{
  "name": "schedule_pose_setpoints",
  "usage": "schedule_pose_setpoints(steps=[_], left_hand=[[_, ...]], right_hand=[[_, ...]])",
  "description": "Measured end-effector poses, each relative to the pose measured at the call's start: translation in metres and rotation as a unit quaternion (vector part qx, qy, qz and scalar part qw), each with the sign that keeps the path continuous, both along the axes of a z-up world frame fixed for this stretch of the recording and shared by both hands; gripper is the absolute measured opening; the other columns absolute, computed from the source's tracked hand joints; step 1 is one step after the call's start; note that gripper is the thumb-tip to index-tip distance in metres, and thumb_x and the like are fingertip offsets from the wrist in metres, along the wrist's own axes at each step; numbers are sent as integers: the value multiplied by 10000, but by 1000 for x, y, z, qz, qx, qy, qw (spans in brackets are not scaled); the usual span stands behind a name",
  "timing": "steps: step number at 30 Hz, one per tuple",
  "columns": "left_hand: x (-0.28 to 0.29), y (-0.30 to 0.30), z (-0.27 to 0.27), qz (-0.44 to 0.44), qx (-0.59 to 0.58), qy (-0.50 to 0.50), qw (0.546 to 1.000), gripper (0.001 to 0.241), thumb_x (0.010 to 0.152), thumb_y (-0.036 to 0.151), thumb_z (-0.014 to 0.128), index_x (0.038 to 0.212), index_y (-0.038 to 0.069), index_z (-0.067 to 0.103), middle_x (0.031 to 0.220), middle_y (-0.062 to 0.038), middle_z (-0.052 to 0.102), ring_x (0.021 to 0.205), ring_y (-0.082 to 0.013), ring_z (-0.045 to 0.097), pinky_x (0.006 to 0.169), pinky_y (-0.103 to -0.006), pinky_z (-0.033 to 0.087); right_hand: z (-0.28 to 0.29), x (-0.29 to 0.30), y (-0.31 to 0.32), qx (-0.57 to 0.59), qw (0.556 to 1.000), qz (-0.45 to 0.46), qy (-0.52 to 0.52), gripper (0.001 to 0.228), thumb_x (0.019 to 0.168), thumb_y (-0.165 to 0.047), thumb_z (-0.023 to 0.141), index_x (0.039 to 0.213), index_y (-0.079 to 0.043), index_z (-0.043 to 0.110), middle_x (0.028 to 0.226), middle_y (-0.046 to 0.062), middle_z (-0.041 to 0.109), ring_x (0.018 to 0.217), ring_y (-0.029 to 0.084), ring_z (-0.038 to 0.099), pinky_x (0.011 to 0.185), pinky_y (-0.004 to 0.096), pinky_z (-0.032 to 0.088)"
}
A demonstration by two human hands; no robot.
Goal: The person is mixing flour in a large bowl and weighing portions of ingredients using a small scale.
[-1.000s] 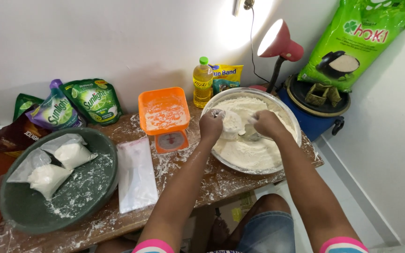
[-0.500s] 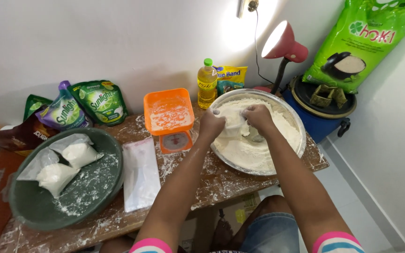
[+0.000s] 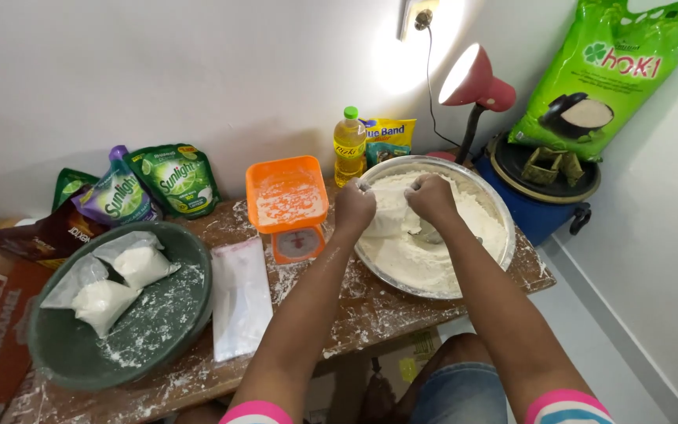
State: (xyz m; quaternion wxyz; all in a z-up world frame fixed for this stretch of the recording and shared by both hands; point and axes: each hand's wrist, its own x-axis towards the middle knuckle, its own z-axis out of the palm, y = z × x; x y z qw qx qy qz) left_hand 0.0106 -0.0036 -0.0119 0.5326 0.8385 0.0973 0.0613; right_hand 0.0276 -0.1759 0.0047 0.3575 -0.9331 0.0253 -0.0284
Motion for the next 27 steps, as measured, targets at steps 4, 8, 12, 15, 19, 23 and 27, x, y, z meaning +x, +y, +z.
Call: schedule_pose_setpoints(steps=[4,8,12,15,19,23,27], left_hand=[[16,1,-30,26,-18,12,999,271,872,239,593,1059,91,721,1074,-235,735,1178,-431,667,1012,-532,529],[16,2,-27,34,-54,51,997,354,787,224,721,1118,106,679,1068,-195,723,1115,-397,702,954,-490,566],[28,4,-20,19,-86,24,996,297,764,122,730,1050,44,717,882,-187,735,813,-331,768,704,-398,625],[27,3,4,5,-120,-25,992,291,761,115,728,1033,11,717,764,-155,708,619,-268,742,554,-365,608],[46,8,30,29,-212,-9,977,265,828,120,730,1040,-38,704,649,-145,646,523,-232,708,499,-328,621],[64,28,47,15,-327,-52,943,240,859,107,686,1000,-83,648,613,-150,583,484,-220,667,476,-331,599],[78,58,72,35,-317,-88,944,242,848,104,677,1004,-80,670,580,-171,600,473,-250,677,499,-347,610]], right_hand=[[14,-18,8,0,999,8,39,362,830,-143,719,1137,48,739,956,254,750,955,382,751,866,479,568],[0,-8,5,48,997,-14,55,293,824,-116,615,1030,17,776,761,198,726,656,295,732,659,410,571],[-28,18,-10,128,989,-54,46,277,799,-95,592,969,34,769,681,206,694,525,268,672,541,377,521],[15,8,-5,131,989,-59,35,270,813,-125,596,961,37,753,672,190,692,508,240,666,513,365,506],[59,4,5,179,982,-49,-36,185,815,-149,671,907,-17,763,600,164,662,470,177,615,452,310,463],[85,21,18,172,981,-25,-85,163,867,-172,698,908,-30,767,618,142,656,481,162,603,453,328,471],[117,23,53,168,980,4,-111,187,882,-186,712,937,-16,768,646,155,671,502,173,641,470,319,489]])
